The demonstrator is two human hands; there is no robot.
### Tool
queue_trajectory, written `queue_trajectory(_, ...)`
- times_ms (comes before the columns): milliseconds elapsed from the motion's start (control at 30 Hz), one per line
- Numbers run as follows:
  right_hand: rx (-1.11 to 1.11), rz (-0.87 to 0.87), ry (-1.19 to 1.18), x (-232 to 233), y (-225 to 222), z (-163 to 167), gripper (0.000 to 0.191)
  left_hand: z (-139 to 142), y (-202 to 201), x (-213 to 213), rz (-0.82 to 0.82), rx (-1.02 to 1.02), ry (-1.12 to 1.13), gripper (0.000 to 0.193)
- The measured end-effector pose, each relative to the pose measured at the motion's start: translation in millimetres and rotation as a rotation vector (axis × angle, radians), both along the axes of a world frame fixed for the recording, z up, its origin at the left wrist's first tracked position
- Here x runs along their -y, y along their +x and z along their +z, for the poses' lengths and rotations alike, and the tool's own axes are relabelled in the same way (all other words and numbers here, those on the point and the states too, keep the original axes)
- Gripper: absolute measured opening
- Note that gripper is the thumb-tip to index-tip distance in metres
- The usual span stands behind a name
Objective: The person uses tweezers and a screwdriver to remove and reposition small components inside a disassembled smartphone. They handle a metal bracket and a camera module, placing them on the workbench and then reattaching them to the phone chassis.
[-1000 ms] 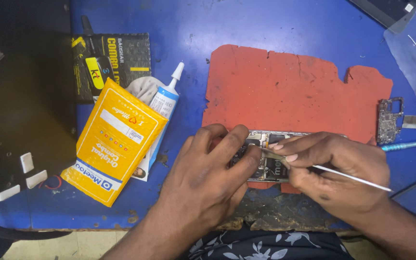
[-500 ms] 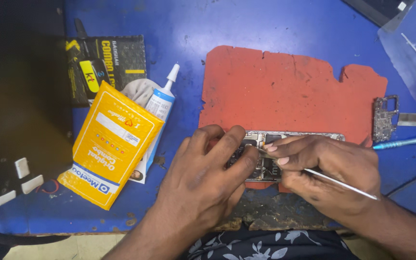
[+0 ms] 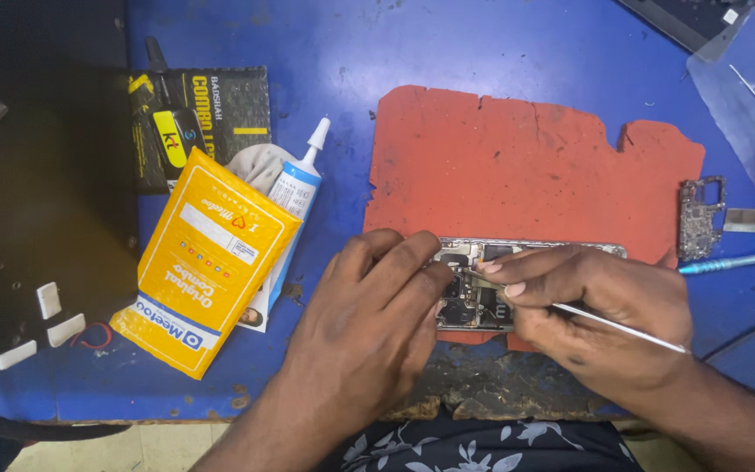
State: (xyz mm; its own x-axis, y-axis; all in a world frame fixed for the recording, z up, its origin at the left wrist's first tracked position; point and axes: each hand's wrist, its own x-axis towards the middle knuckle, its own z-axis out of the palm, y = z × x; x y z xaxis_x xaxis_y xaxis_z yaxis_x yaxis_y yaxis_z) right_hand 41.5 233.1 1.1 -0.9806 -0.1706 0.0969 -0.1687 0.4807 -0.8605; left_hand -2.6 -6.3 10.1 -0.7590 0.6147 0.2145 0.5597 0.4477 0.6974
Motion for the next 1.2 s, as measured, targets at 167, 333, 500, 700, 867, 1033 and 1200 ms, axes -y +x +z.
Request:
queue_trajectory(167, 0.038, -0.011, -0.032, 3, 1, -3, 0.013, -2, -2, 3, 0.000, 0.013, 0.008, 0.036)
queue_trajectory(333, -0.024, -0.030, -0.210, 3, -1, -2, 0.008, -3, -1, 7, 0.005, 0.009, 0.013, 0.037)
queue_trajectory(500, 0.047, -0.191, -0.133, -2, 5, 14, 0.019, -2, 6, 16, -0.001, -0.028, -0.018, 0.038)
queue_trajectory(700, 0.077, -0.091, -0.103, 2, 17, 8, 0.014, -3, 24, 15, 0.001, -0.098, -0.012, 0.037)
queue_trajectory(867, 0.094, -0.078, -0.090, 2, 22, -5, 0.015, -13, 34, 7, -0.001, -0.184, -0.088, 0.041)
queue_trajectory(1033, 0.135, -0.081, -0.128, -2, 20, -12, 0.013, -19, 33, 3, -0.013, -0.220, -0.147, 0.042)
queue_trajectory(1200, 0.150, -0.060, -0.100, -4, 16, -14, 0.014, -22, 32, -1, -0.024, -0.283, -0.208, 0.039)
